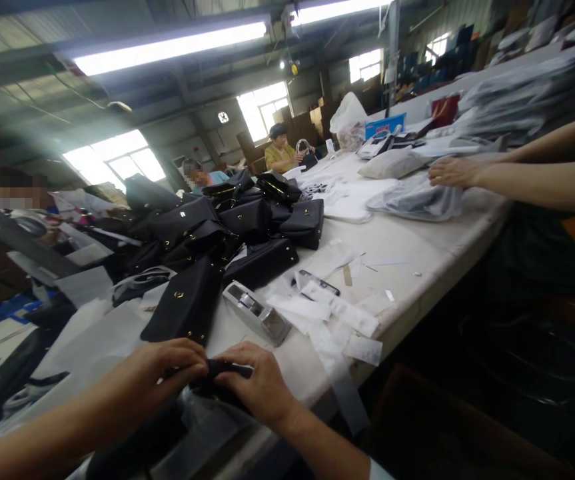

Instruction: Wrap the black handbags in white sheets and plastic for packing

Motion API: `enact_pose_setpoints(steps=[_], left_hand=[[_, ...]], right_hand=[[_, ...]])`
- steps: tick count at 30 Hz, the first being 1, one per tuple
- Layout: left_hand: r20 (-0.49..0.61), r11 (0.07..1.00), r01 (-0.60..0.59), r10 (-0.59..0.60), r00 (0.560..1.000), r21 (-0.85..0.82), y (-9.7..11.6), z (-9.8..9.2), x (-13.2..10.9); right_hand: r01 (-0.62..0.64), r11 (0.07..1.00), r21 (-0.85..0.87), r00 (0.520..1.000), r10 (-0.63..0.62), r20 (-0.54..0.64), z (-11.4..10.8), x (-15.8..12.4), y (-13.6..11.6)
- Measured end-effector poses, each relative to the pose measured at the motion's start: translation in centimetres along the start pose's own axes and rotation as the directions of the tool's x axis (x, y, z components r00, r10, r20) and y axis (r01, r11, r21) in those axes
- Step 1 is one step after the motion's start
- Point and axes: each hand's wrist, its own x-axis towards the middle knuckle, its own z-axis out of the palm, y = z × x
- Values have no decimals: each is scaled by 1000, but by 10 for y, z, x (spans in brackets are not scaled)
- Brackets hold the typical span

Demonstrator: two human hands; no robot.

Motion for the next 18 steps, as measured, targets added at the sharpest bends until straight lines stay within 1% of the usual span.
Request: enact_pose_setpoints(steps=[1,2,5,8,10,12,13,14,15,17,18], left_hand=[[19,999,32,-32,999,-11,0,-2,0],[13,997,72,-72,997,-4,-1,-3,1],[-40,986,149,-147,988,68,0,-3,4],[-37,984,154,-151,988,90,8,1,7],[-52,985,153,-149,987,84,13,5,8],[-87,988,123,-114,990,97,15,9,7],[-94,990,98,-89,992,106,15,11,7],[-94,991,74,-63,994,112,13,12,5],[-86,992,52,-42,995,113,10,14,4],[-54,995,27,-22,998,100,5,15,1],[-44,996,21,-18,999,91,3,15,-1]], right_hand=[[3,1000,3,1000,-3,-1,0,0,1],[1,1000,6,1000,-1,-1,1,0,1],[-34,999,4,999,34,-25,1,0,-3],[-115,992,-42,992,113,-53,1,0,-13],[-150,980,-131,988,143,-61,-1,1,-22],[-154,956,-251,988,142,-63,-4,2,-28],[-159,945,-285,987,150,-53,-7,4,-31],[-184,942,-281,983,183,-29,-9,5,-32],[-228,945,-236,971,238,14,-12,7,-32],[-358,932,-55,921,362,146,-16,10,-31],[-426,904,42,888,409,209,-18,12,-29]])
